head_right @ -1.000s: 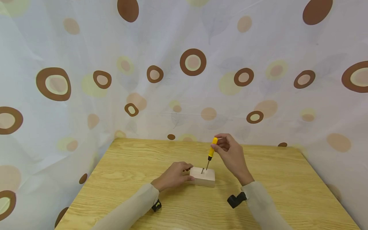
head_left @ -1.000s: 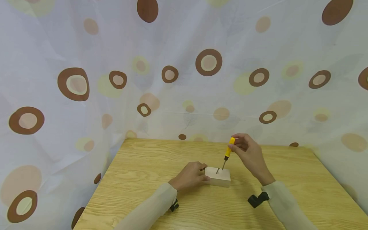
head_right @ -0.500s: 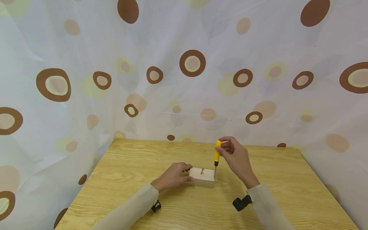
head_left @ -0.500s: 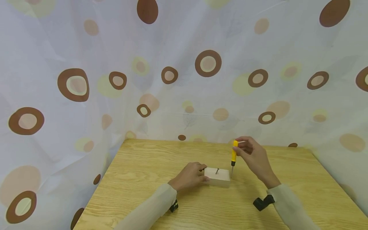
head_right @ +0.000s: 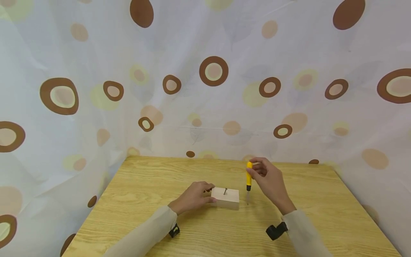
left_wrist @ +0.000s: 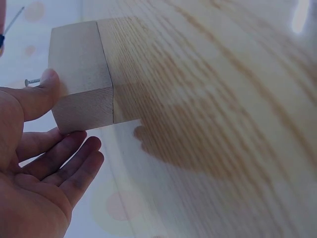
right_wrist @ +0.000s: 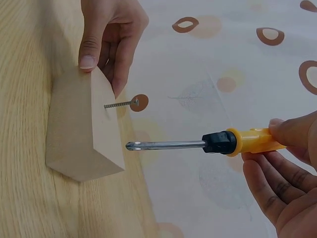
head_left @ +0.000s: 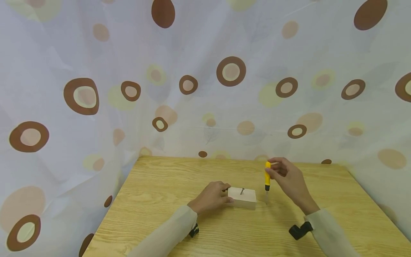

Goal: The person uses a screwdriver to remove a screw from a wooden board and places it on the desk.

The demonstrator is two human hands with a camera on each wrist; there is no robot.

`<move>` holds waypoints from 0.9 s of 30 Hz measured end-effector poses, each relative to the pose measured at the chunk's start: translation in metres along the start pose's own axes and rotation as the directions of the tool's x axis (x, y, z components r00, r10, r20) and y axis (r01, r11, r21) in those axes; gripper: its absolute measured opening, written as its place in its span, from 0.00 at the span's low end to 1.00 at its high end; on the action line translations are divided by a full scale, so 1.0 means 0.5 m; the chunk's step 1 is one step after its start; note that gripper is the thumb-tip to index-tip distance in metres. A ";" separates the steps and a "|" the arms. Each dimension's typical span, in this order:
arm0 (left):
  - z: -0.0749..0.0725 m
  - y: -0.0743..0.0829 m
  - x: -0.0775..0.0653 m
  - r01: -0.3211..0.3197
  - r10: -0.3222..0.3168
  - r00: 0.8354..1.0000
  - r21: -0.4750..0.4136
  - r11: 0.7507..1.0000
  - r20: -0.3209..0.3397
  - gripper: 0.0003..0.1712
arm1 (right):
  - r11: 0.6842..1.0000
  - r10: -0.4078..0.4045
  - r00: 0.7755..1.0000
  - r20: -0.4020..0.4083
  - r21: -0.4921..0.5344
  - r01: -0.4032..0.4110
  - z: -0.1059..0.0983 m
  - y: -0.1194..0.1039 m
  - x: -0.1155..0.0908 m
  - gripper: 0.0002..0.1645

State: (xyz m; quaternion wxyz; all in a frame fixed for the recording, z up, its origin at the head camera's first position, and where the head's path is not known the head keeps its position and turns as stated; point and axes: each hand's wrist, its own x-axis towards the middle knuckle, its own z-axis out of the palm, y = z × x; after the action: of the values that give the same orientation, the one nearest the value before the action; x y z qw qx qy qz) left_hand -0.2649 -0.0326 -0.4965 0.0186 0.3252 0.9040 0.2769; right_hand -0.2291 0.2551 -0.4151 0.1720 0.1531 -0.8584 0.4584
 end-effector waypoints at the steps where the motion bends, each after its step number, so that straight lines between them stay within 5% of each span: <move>1: 0.000 0.000 0.000 0.001 -0.001 1.000 -0.001 1.000 0.000 0.32 | 1.000 0.003 1.000 0.000 -0.007 -0.003 -0.001 0.002 -0.002 0.21; 27: 0.002 -0.005 0.003 0.001 -0.001 1.000 -0.014 1.000 0.003 0.30 | 0.981 0.042 0.999 -0.011 -0.187 -0.043 -0.027 0.074 -0.052 0.21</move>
State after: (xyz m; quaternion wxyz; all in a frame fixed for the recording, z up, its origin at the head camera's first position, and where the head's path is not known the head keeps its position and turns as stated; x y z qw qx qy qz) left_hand -0.2672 -0.0329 -0.4983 0.0224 0.3252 0.9022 0.2825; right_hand -0.2193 0.2889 -0.4469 0.1787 0.1163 -0.9001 0.3799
